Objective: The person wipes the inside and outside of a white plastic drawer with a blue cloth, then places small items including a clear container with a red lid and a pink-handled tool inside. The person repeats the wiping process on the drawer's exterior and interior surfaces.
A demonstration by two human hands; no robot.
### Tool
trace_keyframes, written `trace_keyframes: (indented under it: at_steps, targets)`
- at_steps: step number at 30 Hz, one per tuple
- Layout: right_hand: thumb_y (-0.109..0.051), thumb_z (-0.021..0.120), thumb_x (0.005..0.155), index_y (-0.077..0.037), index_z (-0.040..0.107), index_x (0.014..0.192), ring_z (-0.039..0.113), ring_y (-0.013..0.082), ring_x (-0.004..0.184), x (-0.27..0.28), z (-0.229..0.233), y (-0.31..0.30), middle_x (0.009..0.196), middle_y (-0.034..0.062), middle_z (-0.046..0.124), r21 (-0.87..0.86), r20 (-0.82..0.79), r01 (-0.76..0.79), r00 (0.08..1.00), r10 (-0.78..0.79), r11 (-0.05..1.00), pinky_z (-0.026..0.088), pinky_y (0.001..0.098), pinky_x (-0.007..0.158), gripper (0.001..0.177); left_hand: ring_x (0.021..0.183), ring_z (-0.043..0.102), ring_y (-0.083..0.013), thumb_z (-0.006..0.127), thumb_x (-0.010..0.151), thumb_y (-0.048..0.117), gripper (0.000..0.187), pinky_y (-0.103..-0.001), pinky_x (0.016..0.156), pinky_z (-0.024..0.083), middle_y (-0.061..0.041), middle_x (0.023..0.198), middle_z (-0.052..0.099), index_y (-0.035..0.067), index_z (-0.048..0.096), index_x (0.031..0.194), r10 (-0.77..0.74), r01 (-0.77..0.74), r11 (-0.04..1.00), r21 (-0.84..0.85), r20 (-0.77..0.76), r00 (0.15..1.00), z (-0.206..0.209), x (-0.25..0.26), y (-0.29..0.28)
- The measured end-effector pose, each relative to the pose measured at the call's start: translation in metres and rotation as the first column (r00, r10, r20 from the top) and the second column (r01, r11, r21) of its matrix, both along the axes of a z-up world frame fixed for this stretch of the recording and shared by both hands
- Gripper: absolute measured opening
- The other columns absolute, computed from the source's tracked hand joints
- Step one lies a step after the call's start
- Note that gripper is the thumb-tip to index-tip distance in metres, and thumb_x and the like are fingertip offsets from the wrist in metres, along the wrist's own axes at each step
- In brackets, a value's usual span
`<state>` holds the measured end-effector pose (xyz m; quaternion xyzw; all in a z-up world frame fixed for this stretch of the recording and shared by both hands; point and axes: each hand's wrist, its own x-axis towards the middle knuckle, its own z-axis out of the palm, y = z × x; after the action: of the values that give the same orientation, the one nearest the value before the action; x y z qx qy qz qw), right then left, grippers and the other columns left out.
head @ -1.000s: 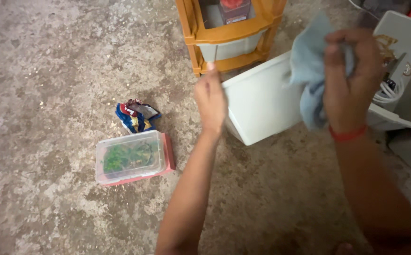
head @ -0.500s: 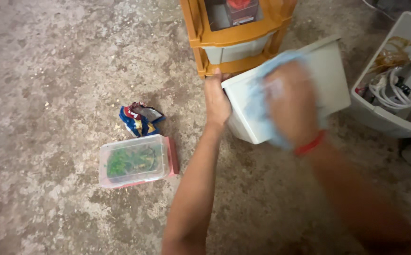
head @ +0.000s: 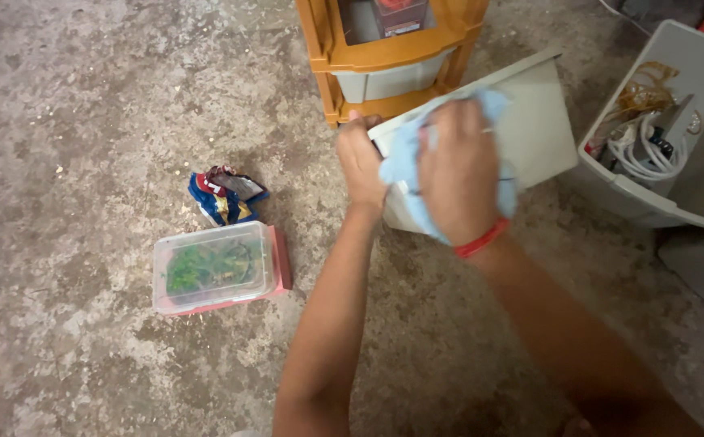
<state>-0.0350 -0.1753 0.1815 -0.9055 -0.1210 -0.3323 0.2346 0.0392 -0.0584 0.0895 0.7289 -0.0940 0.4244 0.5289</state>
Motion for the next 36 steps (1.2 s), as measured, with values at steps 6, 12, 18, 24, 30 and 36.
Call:
trace_keyframes:
  at_steps: [6, 12, 18, 24, 30, 36]
  targets:
    - [-0.004, 0.068, 0.093, 0.0, 0.059, 0.106, 0.062, 0.0428, 0.094, 0.001, -0.003, -0.007, 0.109, 0.0214, 0.06, 0.001, -0.005, -0.282, 0.959, 0.282, 0.959, 0.049, 0.0511, 0.081, 0.016, 0.077, 0.068, -0.0321, 0.038, 0.102, 0.036, 0.049, -0.043, 0.077, 0.055, -0.019, 0.086, 0.072, 0.003, 0.072, 0.088, -0.097, 0.216, 0.973, 0.082, -0.703, 0.704, 0.014, 0.01, 0.006]
    - [0.006, 0.058, 0.097, 0.004, 0.058, 0.112, 0.06, 0.0432, 0.11, 0.06, -0.015, -0.126, 0.116, 0.0241, 0.058, -0.123, 0.237, 0.058, 0.971, -0.028, 0.991, 0.048, 0.0526, 0.097, 0.016, 0.09, 0.064, -0.0399, 0.033, 0.109, 0.033, 0.059, -0.047, 0.088, 0.046, -0.027, 0.091, 0.07, -0.007, 0.072, 0.089, -0.209, 0.144, 0.966, -0.217, -0.318, 0.925, -0.007, 0.009, 0.001]
    - [0.006, 0.054, 0.093, 0.002, 0.055, 0.113, 0.059, 0.0412, 0.105, 0.065, -0.017, -0.13, 0.112, 0.0232, 0.056, 0.015, 0.141, 0.106, 0.984, -0.107, 0.994, 0.046, 0.0517, 0.09, 0.02, 0.088, 0.066, -0.0389, 0.032, 0.11, 0.032, 0.058, -0.046, 0.088, 0.049, -0.026, 0.09, 0.071, -0.008, 0.069, 0.09, -0.227, 0.135, 0.949, -0.283, -0.323, 0.919, -0.011, 0.006, -0.003]
    - [-0.005, 0.068, 0.095, 0.0, 0.056, 0.111, 0.058, 0.0413, 0.101, 0.0, -0.002, -0.003, 0.109, 0.0208, 0.057, -0.057, 0.079, -0.162, 0.983, 0.167, 0.985, 0.046, 0.0518, 0.087, 0.021, 0.088, 0.064, -0.0412, 0.034, 0.109, 0.031, 0.056, -0.048, 0.085, 0.048, -0.029, 0.091, 0.067, -0.01, 0.069, 0.091, -0.133, 0.07, 0.957, -0.283, -0.211, 0.968, -0.001, 0.001, -0.001]
    - [-0.004, 0.069, 0.097, -0.001, 0.058, 0.11, 0.062, 0.0393, 0.102, 0.013, -0.006, -0.027, 0.112, 0.0193, 0.06, -0.005, 0.012, -0.259, 0.966, 0.259, 0.966, 0.048, 0.0488, 0.09, 0.017, 0.078, 0.062, -0.0394, 0.029, 0.109, 0.033, 0.064, -0.047, 0.082, 0.046, -0.027, 0.082, 0.068, -0.01, 0.069, 0.083, -0.225, 0.18, 0.966, -0.187, -0.265, 0.938, 0.012, 0.001, 0.014]
    - [0.003, 0.064, 0.1, 0.001, 0.056, 0.115, 0.059, 0.0415, 0.106, 0.07, -0.013, -0.141, 0.112, 0.0222, 0.059, -0.145, 0.279, 0.133, 0.956, -0.089, 0.98, 0.046, 0.0504, 0.091, 0.017, 0.083, 0.065, -0.0396, 0.03, 0.11, 0.034, 0.061, -0.048, 0.085, 0.048, -0.027, 0.086, 0.07, -0.009, 0.069, 0.088, -0.273, 0.211, 0.949, -0.233, -0.279, 0.921, -0.003, 0.002, 0.005]
